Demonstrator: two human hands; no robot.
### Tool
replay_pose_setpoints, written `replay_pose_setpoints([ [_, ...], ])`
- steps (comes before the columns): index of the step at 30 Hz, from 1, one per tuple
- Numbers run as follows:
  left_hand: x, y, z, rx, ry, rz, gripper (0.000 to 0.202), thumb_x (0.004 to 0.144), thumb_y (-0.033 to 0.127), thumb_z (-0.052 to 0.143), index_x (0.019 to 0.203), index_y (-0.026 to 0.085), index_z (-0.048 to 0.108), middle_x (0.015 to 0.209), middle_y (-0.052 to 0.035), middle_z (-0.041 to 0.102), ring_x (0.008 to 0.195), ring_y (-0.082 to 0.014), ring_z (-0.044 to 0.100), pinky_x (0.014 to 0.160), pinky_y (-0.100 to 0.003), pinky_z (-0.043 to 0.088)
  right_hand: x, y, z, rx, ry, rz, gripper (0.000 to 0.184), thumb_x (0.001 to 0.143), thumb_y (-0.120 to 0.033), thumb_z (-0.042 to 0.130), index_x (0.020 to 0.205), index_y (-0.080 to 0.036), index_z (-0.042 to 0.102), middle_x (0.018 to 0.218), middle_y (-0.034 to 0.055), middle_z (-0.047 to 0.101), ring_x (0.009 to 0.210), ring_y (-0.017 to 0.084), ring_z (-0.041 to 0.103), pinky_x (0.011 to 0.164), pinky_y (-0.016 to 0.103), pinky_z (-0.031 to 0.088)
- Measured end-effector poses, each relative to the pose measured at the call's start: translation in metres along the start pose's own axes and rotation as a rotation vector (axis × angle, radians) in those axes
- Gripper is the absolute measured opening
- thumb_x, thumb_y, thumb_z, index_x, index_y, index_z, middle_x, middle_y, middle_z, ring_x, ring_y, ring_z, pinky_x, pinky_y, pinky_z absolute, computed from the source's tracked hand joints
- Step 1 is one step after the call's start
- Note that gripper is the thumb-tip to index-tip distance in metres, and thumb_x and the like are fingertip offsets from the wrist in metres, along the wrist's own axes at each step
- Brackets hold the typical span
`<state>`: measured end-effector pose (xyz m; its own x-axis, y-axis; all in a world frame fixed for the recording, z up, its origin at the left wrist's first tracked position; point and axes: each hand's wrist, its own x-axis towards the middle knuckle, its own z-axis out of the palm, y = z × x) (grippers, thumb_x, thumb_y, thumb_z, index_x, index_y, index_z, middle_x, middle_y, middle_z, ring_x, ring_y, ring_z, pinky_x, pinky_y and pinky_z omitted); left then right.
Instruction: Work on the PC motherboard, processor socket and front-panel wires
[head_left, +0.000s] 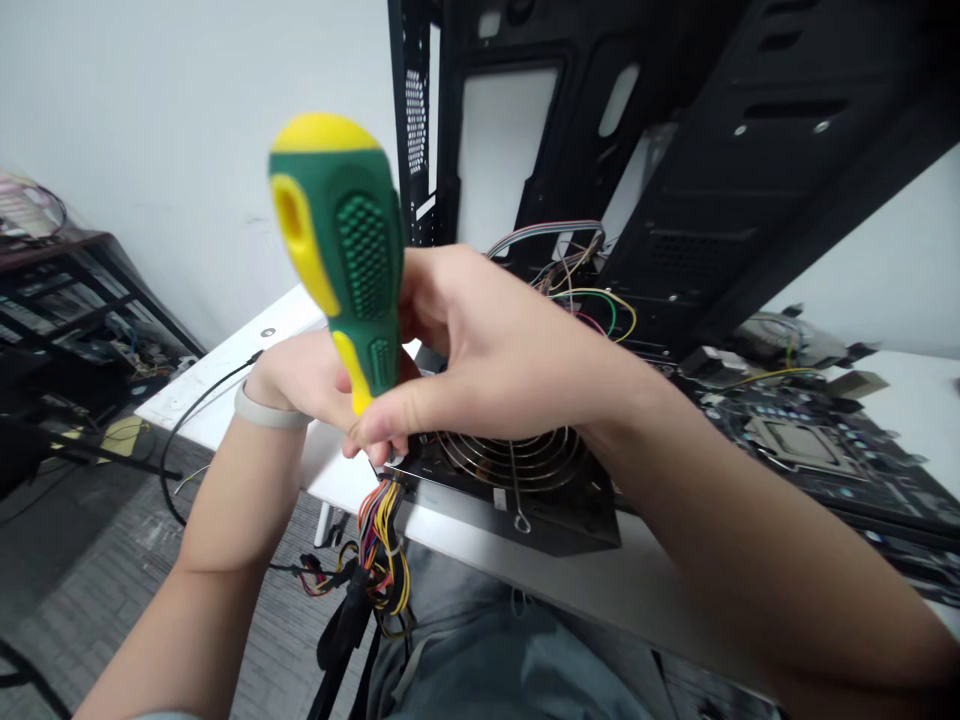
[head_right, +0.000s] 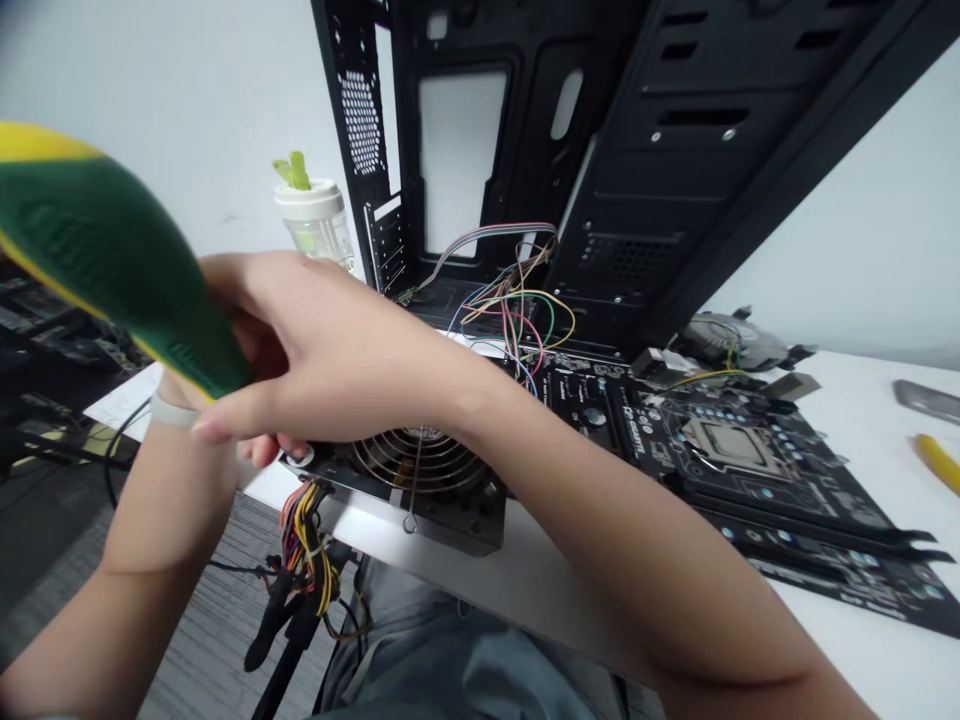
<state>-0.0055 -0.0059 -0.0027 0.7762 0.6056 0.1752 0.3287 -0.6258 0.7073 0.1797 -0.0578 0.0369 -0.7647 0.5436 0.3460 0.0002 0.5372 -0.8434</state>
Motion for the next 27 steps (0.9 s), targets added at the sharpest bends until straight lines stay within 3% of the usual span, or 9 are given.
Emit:
replay_pose_setpoints([
  [3,0.000,0.007,0.004,-0.170,-0.384,-0.012,0.057,0.064,0.075,0.064,0.072,0.019,0.069,0.056,0.0000,0.067,0.047,-0.0144,0.064,0.045,-0.027,0.057,0.000,0.004,-0.006,0.123,-0.055,0.028,0.025,0.070,-0.006,0.065,0.089,-0.016,0.052,0.077,-0.0074,0.063,0.074,0.011,0.068,0.068,0.022,0.058],
  [9,0.006,0.011,0.004,-0.205,-0.548,-0.002,0.034,0.076,0.052,0.069,0.076,0.018,0.068,0.055,-0.0003,0.066,0.050,-0.0148,0.064,0.049,-0.029,0.058,-0.001,0.002,-0.013,0.172,-0.145,0.071,0.032,0.070,0.000,0.060,0.095,-0.017,0.050,0.074,-0.0086,0.064,0.077,0.012,0.069,0.075,0.023,0.058],
  [16,-0.003,0.011,0.004,-0.278,-0.432,-0.020,0.019,0.074,0.033,0.076,0.078,0.015,0.070,0.065,-0.0040,0.072,0.059,-0.0183,0.070,0.055,-0.030,0.062,0.000,-0.002,-0.007,0.138,-0.062,0.066,0.035,0.069,0.001,0.061,0.097,-0.018,0.049,0.078,-0.0070,0.062,0.084,0.012,0.067,0.075,0.023,0.057],
  [24,-0.019,0.018,0.018,-0.425,-0.200,-0.088,0.026,0.071,0.039,0.077,0.070,0.016,0.066,0.058,-0.0032,0.070,0.046,-0.0157,0.065,0.043,-0.026,0.058,0.003,0.001,-0.002,0.056,-0.081,0.046,0.030,0.071,0.002,0.057,0.094,-0.016,0.048,0.084,-0.0022,0.061,0.078,0.011,0.063,0.066,0.020,0.053],
  [27,-0.022,0.019,0.019,-0.421,-0.186,-0.102,0.028,0.073,0.042,0.076,0.070,0.016,0.067,0.055,-0.0022,0.068,0.043,-0.0141,0.063,0.042,-0.025,0.056,0.003,-0.002,-0.002,-0.049,-0.065,0.038,0.030,0.071,0.000,0.058,0.095,-0.016,0.050,0.084,-0.0009,0.062,0.079,0.012,0.062,0.067,0.022,0.052],
])
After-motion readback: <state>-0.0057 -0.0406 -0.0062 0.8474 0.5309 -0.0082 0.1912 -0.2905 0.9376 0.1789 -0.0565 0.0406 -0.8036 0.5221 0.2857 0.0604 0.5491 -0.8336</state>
